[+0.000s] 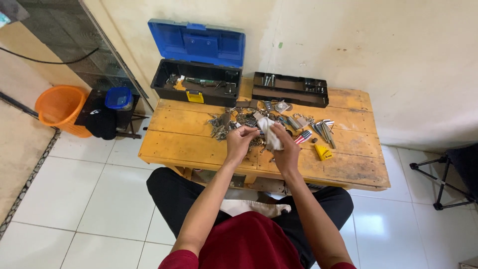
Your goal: Sorting through a pile of keys and hardware, cleaning them with a cloth, and placing them into a storage container.
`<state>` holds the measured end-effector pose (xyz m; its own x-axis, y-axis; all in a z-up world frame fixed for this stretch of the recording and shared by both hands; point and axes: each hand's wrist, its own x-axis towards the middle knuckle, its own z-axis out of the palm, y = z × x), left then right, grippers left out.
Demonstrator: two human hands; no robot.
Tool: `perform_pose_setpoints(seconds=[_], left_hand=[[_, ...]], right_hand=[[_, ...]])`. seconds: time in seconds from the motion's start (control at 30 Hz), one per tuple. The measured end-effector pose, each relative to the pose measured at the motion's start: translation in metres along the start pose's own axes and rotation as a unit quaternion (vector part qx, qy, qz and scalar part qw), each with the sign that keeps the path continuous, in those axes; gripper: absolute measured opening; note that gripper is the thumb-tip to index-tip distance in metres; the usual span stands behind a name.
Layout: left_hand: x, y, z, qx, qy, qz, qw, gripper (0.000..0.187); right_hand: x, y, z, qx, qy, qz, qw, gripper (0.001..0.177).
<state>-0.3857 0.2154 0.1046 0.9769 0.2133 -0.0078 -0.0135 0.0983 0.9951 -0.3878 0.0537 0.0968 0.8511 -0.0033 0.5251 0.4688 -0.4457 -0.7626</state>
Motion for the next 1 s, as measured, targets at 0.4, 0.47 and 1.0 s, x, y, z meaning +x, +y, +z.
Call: perform_pose_setpoints(seconds=[0.4,0.47,1.0], left_hand=[[0.007,-0.005,0.017,-0.003,0.015,-0.007,1.0,0.017],[0.006,-0.003,0.023,-0.021,0.021,-0.009,1.0,0.017],[0.016,-0.032,0.034,-0.074,0.057,-0.05,0.994,0.017]], right_hand=[[0.0,-0.018,-0.017,-0.057,0.041,-0.036,0.997,0.056],[-0.003,-0.01,-0.014,-0.059,0.03,-0.032,0.997,0.057],[0.001,0.001,-0.009,-0.079,0.005,-0.036,0.996,0.057]])
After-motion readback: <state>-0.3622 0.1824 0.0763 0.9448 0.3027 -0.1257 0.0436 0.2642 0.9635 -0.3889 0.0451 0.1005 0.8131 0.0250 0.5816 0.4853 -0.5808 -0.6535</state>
